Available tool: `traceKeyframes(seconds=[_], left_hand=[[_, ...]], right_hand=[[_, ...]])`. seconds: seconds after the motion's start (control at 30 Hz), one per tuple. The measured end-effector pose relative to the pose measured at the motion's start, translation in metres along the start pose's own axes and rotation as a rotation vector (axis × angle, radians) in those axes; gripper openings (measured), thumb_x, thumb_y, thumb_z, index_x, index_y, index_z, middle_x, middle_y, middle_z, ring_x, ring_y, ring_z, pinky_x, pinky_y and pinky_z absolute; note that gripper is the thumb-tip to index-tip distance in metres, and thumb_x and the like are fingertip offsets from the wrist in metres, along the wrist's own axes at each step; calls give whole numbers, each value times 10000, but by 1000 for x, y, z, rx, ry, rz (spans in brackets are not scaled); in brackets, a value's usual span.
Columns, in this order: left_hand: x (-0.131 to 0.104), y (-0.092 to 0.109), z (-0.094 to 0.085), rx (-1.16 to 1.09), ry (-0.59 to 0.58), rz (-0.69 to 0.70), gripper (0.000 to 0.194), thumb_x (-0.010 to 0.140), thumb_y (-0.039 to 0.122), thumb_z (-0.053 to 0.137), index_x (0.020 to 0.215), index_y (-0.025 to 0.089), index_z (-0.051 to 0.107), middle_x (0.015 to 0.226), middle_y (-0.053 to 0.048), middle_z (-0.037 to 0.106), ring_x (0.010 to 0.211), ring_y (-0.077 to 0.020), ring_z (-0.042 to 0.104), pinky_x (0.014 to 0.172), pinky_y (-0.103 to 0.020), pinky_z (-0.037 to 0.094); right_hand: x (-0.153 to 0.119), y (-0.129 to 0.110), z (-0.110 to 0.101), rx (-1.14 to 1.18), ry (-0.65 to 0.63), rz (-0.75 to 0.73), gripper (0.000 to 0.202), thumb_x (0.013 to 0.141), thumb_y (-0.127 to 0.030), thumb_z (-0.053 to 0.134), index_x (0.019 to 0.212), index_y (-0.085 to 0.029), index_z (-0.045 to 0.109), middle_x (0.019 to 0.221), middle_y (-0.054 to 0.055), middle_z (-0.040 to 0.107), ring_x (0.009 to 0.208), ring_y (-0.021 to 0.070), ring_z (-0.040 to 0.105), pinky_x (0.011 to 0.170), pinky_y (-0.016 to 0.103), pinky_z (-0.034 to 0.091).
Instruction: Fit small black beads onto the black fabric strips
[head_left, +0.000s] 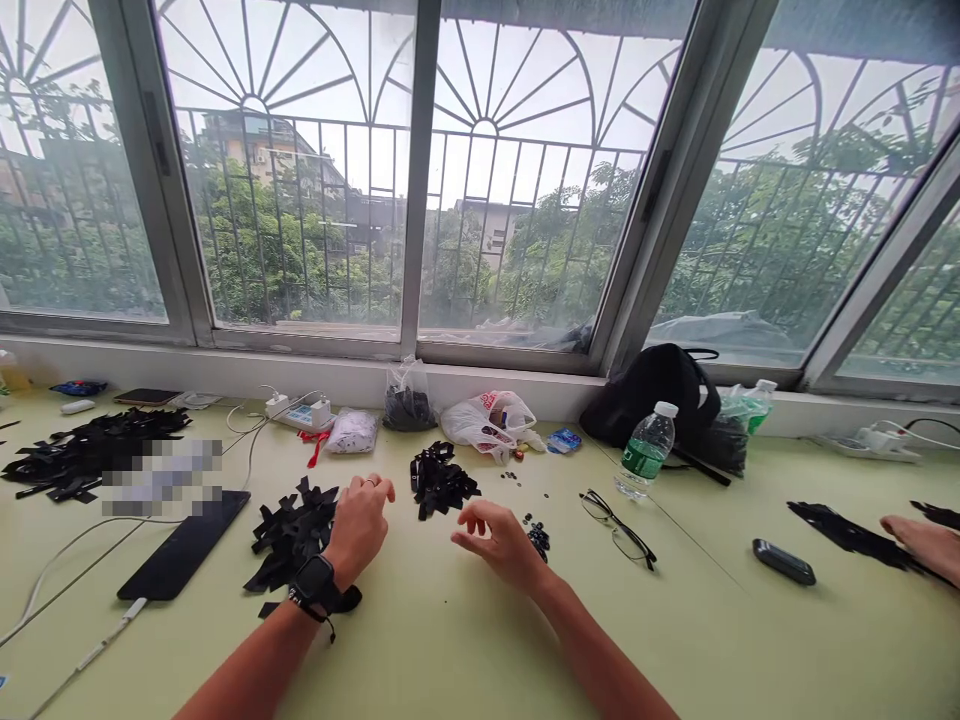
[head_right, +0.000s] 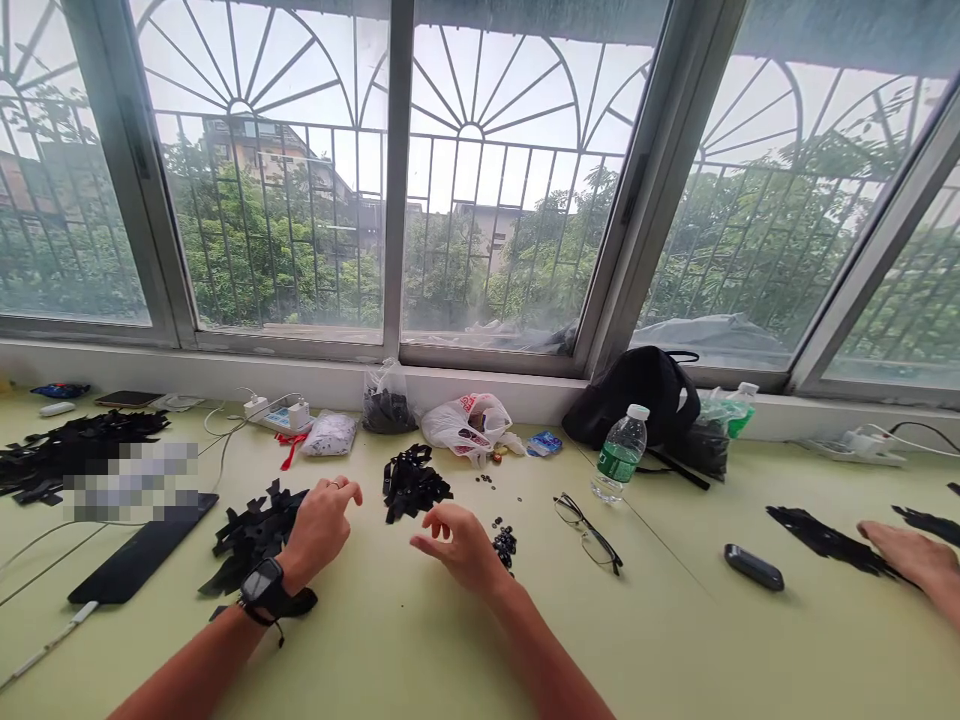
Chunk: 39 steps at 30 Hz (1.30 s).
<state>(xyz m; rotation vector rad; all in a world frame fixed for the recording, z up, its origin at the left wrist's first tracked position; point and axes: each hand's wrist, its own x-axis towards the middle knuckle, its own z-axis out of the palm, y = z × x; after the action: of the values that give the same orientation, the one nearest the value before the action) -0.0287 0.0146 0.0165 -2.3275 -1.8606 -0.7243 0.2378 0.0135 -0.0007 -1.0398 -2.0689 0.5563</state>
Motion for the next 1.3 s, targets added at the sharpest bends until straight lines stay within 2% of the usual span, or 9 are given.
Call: traceKeyframes(seconds=[0.07,0.27,0.53,0.7,0.8,0.9,1.0,1.17,1.3], left_hand=[[3,-14,-4,128,-38,-79,389,726,-58,458,949,190,657,1055,-118,646,978,-283,564,813,-377,394],[4,-45,-8,279,-149,-259,286,842,38,431,999,150,643,1132,-184,628,1035,-342,580,848,-455,413],[7,-56,-13,270,-142,-292,274,830,3,422,946,151,620,1017,-149,651,916,-299,643,823,-431,439],[16,-58,-11,17,137,-148,411,753,-73,421,1057,149,585,1019,-139,642,890,-258,644,792,-356,470],[21,-51,-10,-123,208,-53,356,816,-3,463,1091,191,579,1081,-107,650,891,-237,662,807,-337,500],[20,-36,-11,-384,209,83,192,867,107,510,982,215,620,929,-50,690,800,-219,680,770,-332,532],[15,-17,-11,-556,152,215,174,882,129,507,914,212,657,848,-31,707,796,-195,681,784,-304,539],[6,1,-6,-608,76,319,346,826,35,484,1012,222,707,902,-37,736,834,-187,680,801,-290,528],[6,3,-1,-624,50,322,332,825,35,520,1004,229,721,945,-35,753,867,-189,695,824,-291,530]], right_hand=[[-1,4,0,18,-27,-6,333,788,-521,743,803,-207,635,742,11,587,691,182,521,634,279,374],[-2,6,0,40,-22,22,314,948,-378,407,749,-204,576,692,4,540,642,162,474,614,269,349],[-2,2,1,-66,-4,38,240,929,-309,482,718,-197,503,665,-22,488,609,137,423,607,252,333],[-1,0,2,-125,34,61,343,968,-359,467,669,-194,437,636,-32,452,592,124,394,594,246,322],[-1,2,4,-151,30,58,292,942,-317,506,680,-192,474,638,-28,493,591,125,423,586,242,330],[-2,4,6,-162,-2,56,178,889,-247,553,720,-193,536,662,-21,554,597,128,469,584,239,346],[-4,4,9,-165,-26,46,125,866,-211,564,742,-195,560,679,-20,581,608,129,497,593,236,361],[-5,0,13,-187,-24,28,111,866,-202,551,757,-200,568,695,-19,595,629,133,521,598,230,373],[-2,7,-7,-266,-13,35,93,857,-210,537,789,-206,601,729,-6,626,657,150,554,616,238,390]])
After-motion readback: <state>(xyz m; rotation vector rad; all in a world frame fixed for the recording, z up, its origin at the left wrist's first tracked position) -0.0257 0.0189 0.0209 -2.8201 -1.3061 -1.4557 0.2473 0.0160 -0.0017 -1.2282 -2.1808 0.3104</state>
